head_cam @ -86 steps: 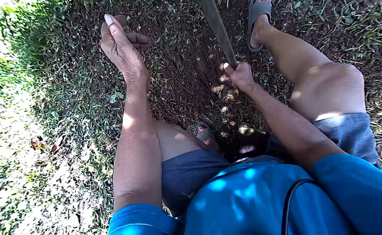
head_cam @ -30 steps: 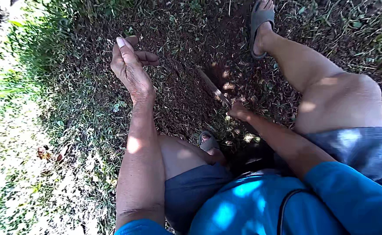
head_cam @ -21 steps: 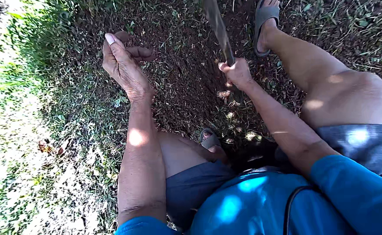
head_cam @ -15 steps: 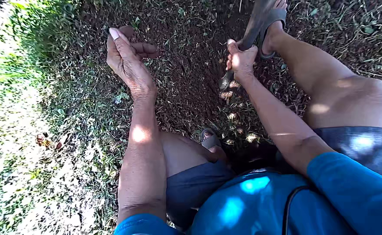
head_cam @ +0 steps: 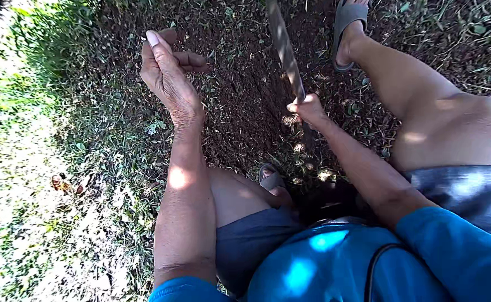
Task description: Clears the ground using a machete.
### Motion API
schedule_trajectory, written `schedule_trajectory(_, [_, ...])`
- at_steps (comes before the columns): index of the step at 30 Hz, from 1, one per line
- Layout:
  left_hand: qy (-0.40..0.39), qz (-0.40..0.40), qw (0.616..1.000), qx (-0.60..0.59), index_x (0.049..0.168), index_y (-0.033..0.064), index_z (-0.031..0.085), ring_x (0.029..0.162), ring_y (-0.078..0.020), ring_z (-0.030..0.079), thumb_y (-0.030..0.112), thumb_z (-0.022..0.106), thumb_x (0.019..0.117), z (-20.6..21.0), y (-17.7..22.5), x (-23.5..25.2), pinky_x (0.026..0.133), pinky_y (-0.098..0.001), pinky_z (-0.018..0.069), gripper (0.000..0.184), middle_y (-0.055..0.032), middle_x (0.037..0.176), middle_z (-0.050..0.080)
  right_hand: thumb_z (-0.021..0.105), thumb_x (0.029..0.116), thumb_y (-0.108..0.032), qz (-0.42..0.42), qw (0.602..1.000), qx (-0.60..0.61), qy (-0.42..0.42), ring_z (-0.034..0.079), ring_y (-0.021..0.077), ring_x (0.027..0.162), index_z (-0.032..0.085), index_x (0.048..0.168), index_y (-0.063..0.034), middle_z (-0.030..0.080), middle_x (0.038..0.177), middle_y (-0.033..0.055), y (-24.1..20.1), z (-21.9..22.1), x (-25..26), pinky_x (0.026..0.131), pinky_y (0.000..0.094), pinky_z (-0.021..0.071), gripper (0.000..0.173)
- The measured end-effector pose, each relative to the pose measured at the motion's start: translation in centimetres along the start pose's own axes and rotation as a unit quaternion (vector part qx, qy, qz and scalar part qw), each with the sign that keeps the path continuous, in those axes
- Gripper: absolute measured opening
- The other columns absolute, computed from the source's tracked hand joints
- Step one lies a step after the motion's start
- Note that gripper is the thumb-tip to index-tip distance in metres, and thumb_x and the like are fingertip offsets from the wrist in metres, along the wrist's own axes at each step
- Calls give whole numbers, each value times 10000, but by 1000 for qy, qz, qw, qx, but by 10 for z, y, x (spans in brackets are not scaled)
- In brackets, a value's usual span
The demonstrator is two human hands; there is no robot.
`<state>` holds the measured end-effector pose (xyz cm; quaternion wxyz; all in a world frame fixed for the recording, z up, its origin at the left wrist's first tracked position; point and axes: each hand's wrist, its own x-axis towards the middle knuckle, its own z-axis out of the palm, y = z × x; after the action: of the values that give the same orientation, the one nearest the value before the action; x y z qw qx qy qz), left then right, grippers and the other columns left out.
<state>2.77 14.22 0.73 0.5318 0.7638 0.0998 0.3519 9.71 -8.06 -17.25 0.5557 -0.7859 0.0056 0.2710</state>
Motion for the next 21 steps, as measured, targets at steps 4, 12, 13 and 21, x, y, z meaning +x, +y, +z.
schedule_trajectory(4, [24, -5, 1000, 11, 1162, -10, 532, 640, -105, 705, 163, 123, 1108, -12, 2, -4, 703, -324, 615, 448, 49, 680, 681, 661, 964, -28, -188, 935, 281, 105, 453, 42, 378, 510, 789, -111, 476, 512, -75, -77, -12, 7, 401, 220, 465, 246])
schedule_trajectory(12, [22, -16, 999, 21, 1183, -13, 530, 641, -95, 693, 192, 128, 1114, -9, 0, -4, 704, -313, 608, 457, 50, 692, 669, 669, 956, -63, 95, 993, 69, 6, 462, 107, 441, 543, 1046, 10, 496, 635, 24, 18, 58, 32, 440, 269, 460, 172])
schedule_trajectory(13, [17, -16, 1000, 20, 1177, -15, 533, 641, -97, 694, 197, 135, 1113, -7, -1, -4, 703, -318, 612, 456, 48, 696, 666, 678, 921, -54, 178, 980, -51, -78, 469, 133, 477, 549, 1062, -3, 508, 664, 45, 35, 61, 29, 470, 300, 454, 198])
schedule_trajectory(21, [8, -2, 1000, 5, 1164, -7, 531, 637, -96, 700, 178, 129, 1110, -7, -1, -2, 690, -306, 613, 446, 53, 688, 672, 704, 918, -69, 141, 978, -107, -114, 510, 172, 556, 595, 1046, 17, 559, 763, 100, 29, 33, -6, 547, 350, 478, 189])
